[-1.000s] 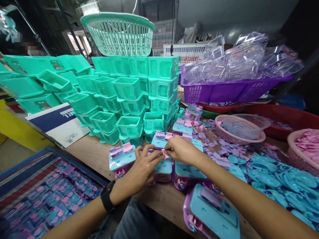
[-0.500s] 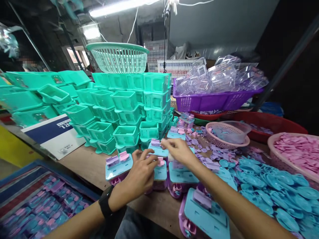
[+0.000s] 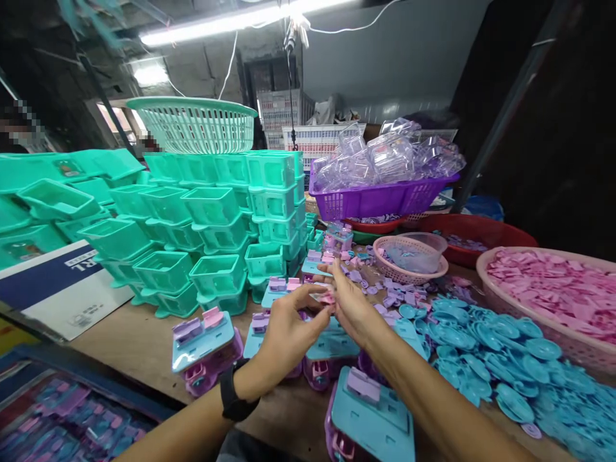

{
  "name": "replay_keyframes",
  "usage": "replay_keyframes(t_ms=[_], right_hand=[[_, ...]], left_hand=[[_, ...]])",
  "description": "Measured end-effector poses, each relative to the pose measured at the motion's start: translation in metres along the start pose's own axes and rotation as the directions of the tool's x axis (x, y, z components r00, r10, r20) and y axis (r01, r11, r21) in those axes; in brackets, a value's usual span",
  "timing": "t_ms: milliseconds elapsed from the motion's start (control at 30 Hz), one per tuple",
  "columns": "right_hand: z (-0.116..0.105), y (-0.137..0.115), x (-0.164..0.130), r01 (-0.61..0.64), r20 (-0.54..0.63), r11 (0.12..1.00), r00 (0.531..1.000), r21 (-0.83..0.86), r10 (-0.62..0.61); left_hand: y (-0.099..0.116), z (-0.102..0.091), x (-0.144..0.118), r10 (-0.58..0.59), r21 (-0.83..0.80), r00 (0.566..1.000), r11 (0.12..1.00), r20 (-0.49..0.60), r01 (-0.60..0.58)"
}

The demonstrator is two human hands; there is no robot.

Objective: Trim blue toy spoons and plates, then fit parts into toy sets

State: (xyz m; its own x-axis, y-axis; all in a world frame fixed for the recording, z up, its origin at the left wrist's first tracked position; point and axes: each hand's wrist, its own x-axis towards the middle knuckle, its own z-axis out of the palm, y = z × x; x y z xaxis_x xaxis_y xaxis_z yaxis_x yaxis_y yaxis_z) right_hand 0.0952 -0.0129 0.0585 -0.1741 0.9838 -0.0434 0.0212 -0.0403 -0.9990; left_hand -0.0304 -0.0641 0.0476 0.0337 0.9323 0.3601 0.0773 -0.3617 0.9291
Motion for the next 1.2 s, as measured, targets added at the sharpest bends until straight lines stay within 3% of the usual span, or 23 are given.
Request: replay_keyframes(t_ms=[133, 233, 300, 433, 500, 600, 667, 733, 800, 867, 933, 1200], right_hand=[[-0.020, 0.005, -0.006, 0.227, 0.022, 0.951, 0.974, -0.212, -0.227], [-0.034, 0.006, -0.012, 0.459, 0.064, 0.742, 0.867, -0.489, -0.495], [-0.041, 0.003, -0.013, 0.537, 0.101, 0.610, 0.793, -0.583, -0.601], [-0.055, -0.006, -0.005, 0.600, 0.195, 0.467, 0.725, -0.649, -0.661], [-0.064, -0.007, 0.005, 0.580, 0.209, 0.456, 0.743, -0.675, -0.636], [-0.077, 0.001, 0.024, 0.452, 0.163, 0.550, 0.854, -0.703, -0.494], [-0.085, 0.010, 0.039, 0.381, 0.155, 0.608, 0.907, -0.696, -0.391], [-0.089, 0.019, 0.052, 0.365, 0.182, 0.628, 0.924, -0.687, -0.337], [-0.092, 0.025, 0.061, 0.365, 0.212, 0.627, 0.928, -0.688, -0.307], [-0.094, 0.026, 0.066, 0.365, 0.240, 0.618, 0.930, -0.696, -0.279], [-0.097, 0.024, 0.067, 0.367, 0.260, 0.603, 0.930, -0.708, -0.261], [-0.095, 0.022, 0.063, 0.396, 0.287, 0.520, 0.916, -0.757, -0.278]], left_hand=[[0.001, 0.003, 0.019, -0.267, -0.318, 0.964, 0.913, 0.011, 0.256], [0.003, 0.000, 0.034, -0.393, -0.467, 0.918, 0.803, 0.053, 0.371], [0.003, -0.001, 0.043, -0.451, -0.496, 0.888, 0.753, 0.088, 0.432], [-0.001, -0.002, 0.059, -0.467, -0.498, 0.856, 0.700, 0.223, 0.511], [-0.005, -0.002, 0.066, -0.444, -0.449, 0.853, 0.726, 0.273, 0.521], [-0.013, -0.001, 0.072, -0.347, -0.170, 0.921, 0.911, 0.174, 0.376], [-0.020, 0.001, 0.074, -0.162, 0.199, 0.972, 0.972, 0.171, 0.127], [-0.026, 0.003, 0.075, -0.008, 0.517, 0.949, 0.840, 0.314, -0.164], [-0.032, 0.006, 0.076, 0.020, 0.666, 0.884, 0.650, 0.468, -0.367], [-0.036, 0.009, 0.077, -0.002, 0.704, 0.830, 0.531, 0.558, -0.472], [-0.039, 0.011, 0.079, -0.003, 0.695, 0.792, 0.483, 0.610, -0.533], [-0.040, 0.009, 0.081, -0.041, 0.684, 0.748, 0.442, 0.662, -0.581]])
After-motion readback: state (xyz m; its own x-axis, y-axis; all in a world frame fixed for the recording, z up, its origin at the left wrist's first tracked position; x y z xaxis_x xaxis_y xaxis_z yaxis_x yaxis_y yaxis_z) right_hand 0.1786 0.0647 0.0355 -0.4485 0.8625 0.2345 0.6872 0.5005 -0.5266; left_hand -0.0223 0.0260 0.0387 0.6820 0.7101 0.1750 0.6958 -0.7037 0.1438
